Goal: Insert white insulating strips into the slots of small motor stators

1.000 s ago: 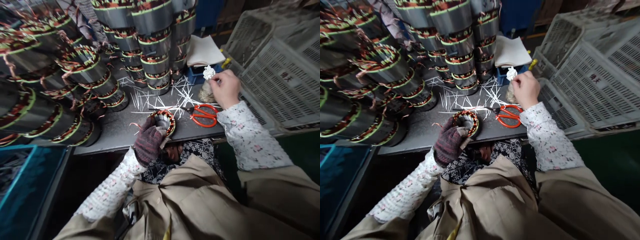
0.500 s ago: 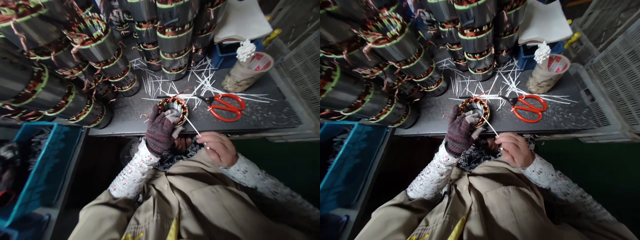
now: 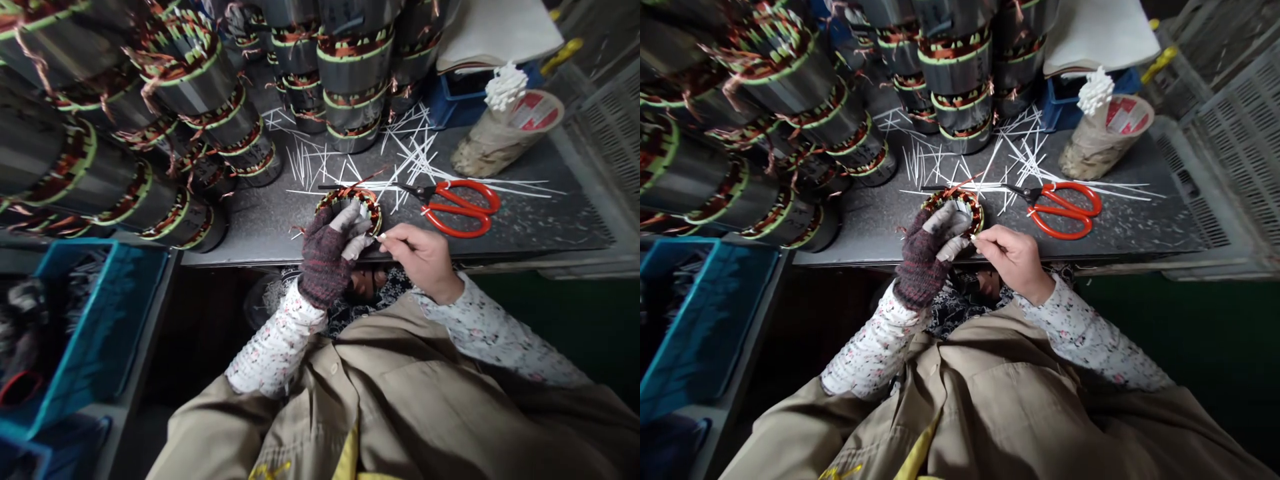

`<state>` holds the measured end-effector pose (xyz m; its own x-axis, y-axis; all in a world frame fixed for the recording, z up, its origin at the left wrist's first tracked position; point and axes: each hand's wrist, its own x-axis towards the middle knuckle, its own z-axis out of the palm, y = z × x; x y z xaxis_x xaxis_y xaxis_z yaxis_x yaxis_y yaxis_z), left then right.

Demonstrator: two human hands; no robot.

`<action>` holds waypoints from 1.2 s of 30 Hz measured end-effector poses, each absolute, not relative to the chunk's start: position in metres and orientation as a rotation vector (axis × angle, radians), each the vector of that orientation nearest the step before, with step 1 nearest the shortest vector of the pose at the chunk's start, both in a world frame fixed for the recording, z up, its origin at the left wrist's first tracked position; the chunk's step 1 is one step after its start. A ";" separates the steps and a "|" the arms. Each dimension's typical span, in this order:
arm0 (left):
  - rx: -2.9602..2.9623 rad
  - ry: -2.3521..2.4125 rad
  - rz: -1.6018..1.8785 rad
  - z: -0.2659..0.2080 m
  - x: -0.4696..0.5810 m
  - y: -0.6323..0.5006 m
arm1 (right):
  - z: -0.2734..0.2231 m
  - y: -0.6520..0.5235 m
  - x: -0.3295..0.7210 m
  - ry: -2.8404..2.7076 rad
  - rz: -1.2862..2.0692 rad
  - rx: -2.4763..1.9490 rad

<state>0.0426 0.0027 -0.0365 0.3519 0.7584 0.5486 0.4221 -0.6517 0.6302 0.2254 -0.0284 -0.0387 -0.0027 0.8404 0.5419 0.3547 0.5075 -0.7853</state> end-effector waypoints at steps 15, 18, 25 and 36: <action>2.476 1.001 1.133 -0.034 0.036 0.007 | -0.036 -0.022 0.218 -1.705 0.296 -1.256; 2.518 0.982 1.151 -0.032 0.036 0.006 | -0.023 -0.029 0.219 -1.806 0.364 -1.288; 2.535 1.003 1.219 -0.024 0.039 0.006 | 0.020 -0.045 0.234 -1.689 0.849 -0.956; 2.659 1.144 1.224 -0.038 0.056 -0.005 | 0.004 -0.027 0.234 -1.247 1.103 -0.856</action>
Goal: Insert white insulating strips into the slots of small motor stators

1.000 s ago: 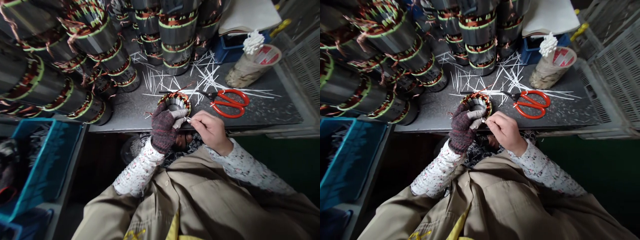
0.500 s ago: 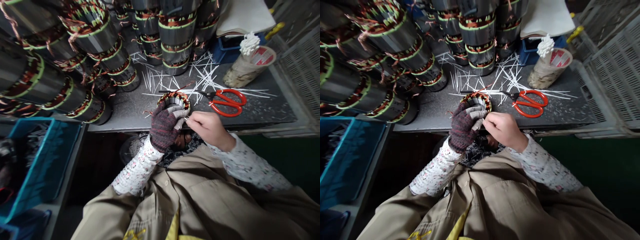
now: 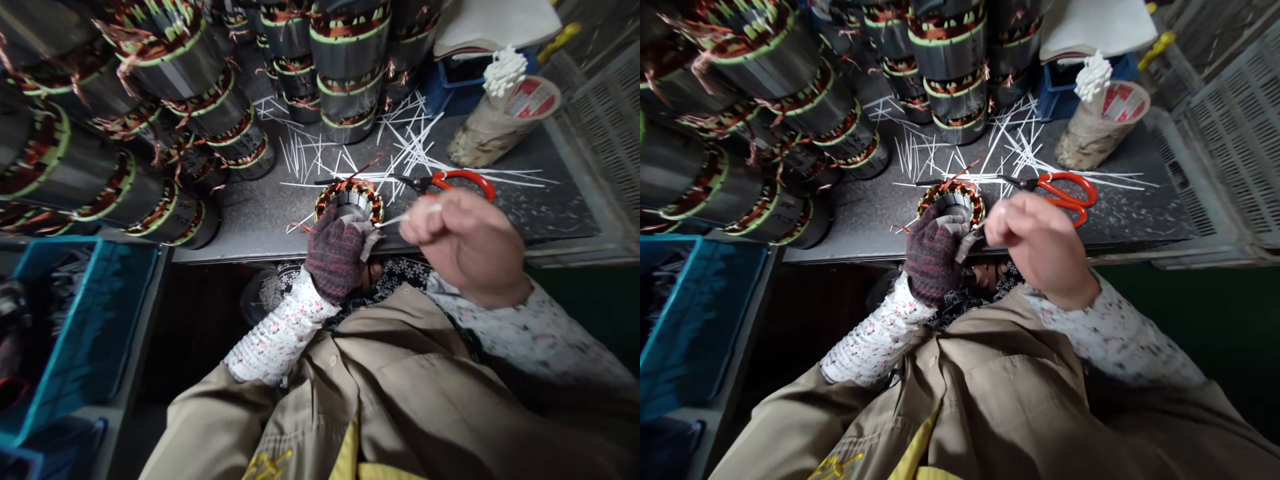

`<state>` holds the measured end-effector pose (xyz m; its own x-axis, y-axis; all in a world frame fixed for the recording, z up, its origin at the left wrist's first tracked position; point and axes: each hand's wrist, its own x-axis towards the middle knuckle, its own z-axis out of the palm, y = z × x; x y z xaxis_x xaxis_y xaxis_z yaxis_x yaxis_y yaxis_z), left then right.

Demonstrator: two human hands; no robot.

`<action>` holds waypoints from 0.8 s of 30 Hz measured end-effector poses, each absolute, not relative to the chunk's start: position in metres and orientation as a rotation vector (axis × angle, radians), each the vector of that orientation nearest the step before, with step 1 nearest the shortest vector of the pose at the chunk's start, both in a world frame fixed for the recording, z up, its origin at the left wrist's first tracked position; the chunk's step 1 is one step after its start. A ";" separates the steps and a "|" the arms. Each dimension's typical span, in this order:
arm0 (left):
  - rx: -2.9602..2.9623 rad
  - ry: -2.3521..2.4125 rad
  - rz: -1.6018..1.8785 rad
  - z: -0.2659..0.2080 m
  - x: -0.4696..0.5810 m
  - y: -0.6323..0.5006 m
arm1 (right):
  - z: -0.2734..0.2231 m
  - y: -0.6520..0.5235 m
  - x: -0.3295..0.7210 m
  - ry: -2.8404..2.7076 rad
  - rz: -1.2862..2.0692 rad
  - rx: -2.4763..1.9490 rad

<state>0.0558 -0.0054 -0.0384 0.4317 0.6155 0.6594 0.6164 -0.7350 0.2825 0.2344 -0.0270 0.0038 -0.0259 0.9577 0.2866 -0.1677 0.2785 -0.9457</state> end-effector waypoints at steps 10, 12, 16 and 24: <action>-2.869 -0.943 -0.927 -0.015 0.022 0.006 | -0.033 -0.014 0.219 -1.456 0.230 -1.135; -2.986 -0.812 -0.801 -0.003 0.006 0.020 | -0.048 -0.029 0.224 -1.680 0.151 -1.123; -3.098 -0.702 -0.428 0.017 -0.003 0.044 | -0.068 -0.033 0.222 -1.852 0.103 -1.165; -3.028 -0.565 -0.364 0.032 0.017 0.046 | -0.055 -0.018 0.244 -1.617 0.030 -1.089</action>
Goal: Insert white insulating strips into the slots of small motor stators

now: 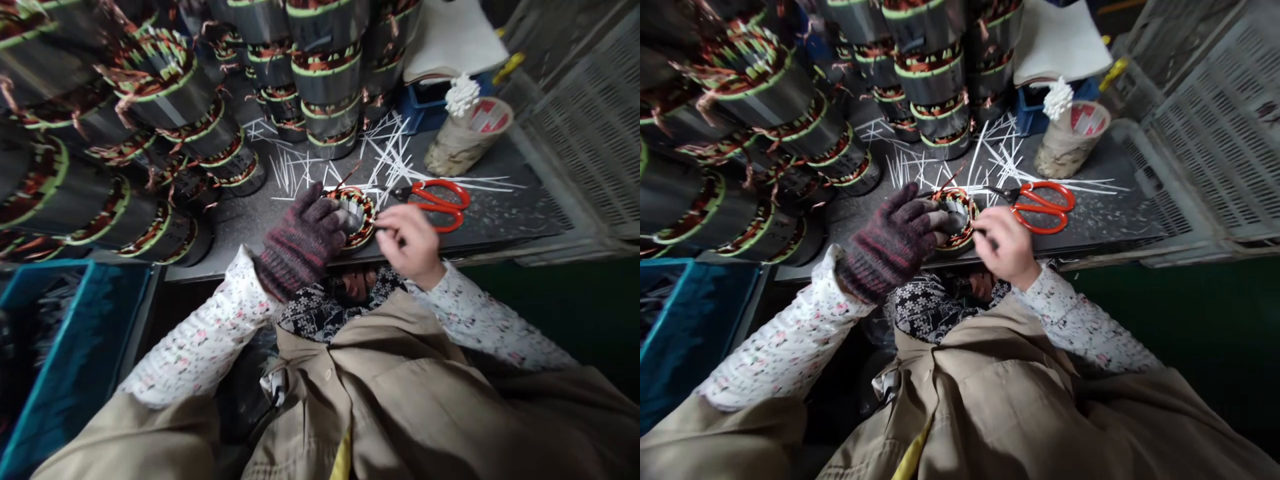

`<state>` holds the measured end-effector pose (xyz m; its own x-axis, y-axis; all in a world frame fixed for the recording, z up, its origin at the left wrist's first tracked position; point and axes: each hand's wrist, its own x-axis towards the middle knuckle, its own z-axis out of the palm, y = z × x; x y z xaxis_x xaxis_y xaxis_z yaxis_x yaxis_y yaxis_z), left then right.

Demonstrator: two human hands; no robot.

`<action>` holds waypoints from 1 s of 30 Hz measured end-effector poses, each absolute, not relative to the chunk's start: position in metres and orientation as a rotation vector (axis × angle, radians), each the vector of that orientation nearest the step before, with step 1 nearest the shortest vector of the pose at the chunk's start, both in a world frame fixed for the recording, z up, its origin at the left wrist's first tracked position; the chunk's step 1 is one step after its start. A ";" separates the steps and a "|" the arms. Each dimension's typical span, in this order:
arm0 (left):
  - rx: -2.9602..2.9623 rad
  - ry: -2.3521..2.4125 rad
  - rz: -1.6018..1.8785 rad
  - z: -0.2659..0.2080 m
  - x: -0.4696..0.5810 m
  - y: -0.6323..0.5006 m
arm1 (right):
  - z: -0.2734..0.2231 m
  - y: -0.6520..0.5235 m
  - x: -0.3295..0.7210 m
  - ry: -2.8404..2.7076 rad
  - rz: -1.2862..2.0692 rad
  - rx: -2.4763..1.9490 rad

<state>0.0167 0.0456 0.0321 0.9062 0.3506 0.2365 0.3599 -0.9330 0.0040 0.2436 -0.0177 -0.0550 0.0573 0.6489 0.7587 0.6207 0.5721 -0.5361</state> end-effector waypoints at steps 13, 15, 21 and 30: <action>-2.932 -0.589 -1.022 -0.024 0.021 0.040 | -0.010 0.078 0.385 -1.381 -0.311 -1.794; -2.796 -0.753 -1.098 -0.033 0.027 0.027 | -0.005 0.058 0.369 -1.396 -0.227 -1.640; -2.649 -0.979 -1.203 -0.039 0.041 0.012 | -0.015 -0.026 0.282 -1.751 -0.127 -1.061; -2.669 -0.978 -1.240 -0.035 0.042 0.008 | -0.036 -0.078 0.254 -1.781 0.359 -0.970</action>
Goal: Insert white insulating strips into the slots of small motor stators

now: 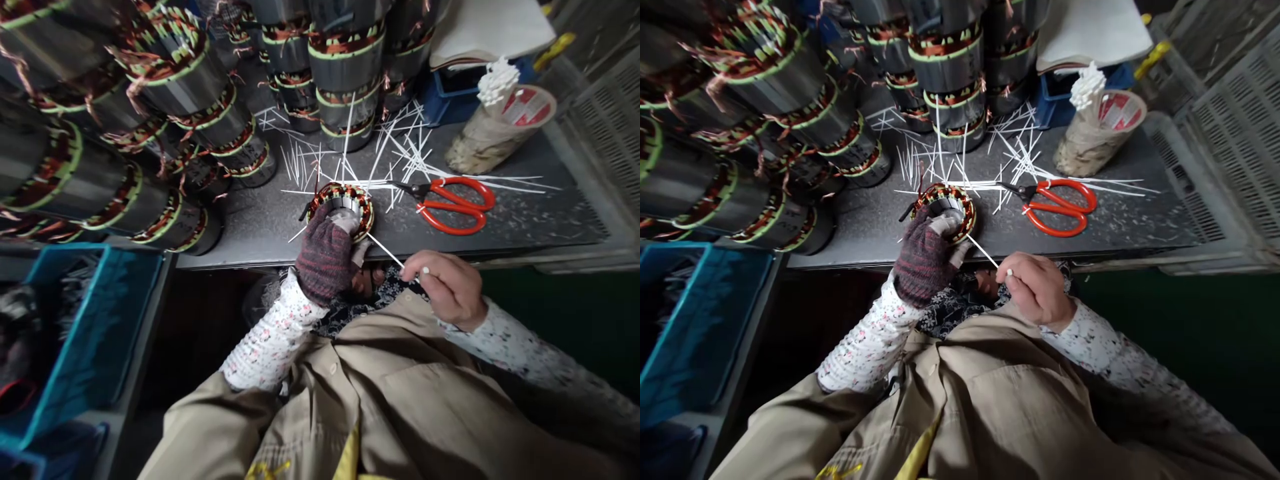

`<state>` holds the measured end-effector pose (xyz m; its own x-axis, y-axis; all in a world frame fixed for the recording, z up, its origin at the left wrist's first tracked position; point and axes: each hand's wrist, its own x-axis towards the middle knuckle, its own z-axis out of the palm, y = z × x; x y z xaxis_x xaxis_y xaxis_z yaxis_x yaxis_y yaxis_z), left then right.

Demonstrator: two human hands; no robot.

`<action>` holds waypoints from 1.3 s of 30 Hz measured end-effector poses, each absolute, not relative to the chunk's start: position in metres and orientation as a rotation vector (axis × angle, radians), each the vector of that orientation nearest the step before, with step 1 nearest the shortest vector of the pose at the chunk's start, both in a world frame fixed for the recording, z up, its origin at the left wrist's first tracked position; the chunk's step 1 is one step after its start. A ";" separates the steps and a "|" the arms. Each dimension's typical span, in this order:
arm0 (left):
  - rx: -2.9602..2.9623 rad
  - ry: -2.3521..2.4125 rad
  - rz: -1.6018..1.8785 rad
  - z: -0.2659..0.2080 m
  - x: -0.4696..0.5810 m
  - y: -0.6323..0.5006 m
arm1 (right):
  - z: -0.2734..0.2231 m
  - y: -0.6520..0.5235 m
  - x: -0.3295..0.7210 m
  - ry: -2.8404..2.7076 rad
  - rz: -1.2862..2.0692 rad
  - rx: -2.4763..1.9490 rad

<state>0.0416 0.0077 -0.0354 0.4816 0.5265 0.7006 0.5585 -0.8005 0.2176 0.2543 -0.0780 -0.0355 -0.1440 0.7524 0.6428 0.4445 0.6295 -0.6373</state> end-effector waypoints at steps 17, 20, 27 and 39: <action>-2.812 -1.198 -1.785 -0.040 0.050 0.009 | -0.030 -0.029 0.227 -1.399 0.838 -1.222; -2.770 -1.108 -1.804 -0.035 0.049 0.011 | -0.024 -0.030 0.230 -1.497 0.803 -1.195; -2.796 -1.098 -1.652 -0.034 0.047 0.013 | -0.034 -0.007 0.229 -1.608 0.704 -1.357; -2.794 -1.164 -1.492 -0.037 0.045 0.011 | -0.025 -0.016 0.229 -1.693 0.608 -1.323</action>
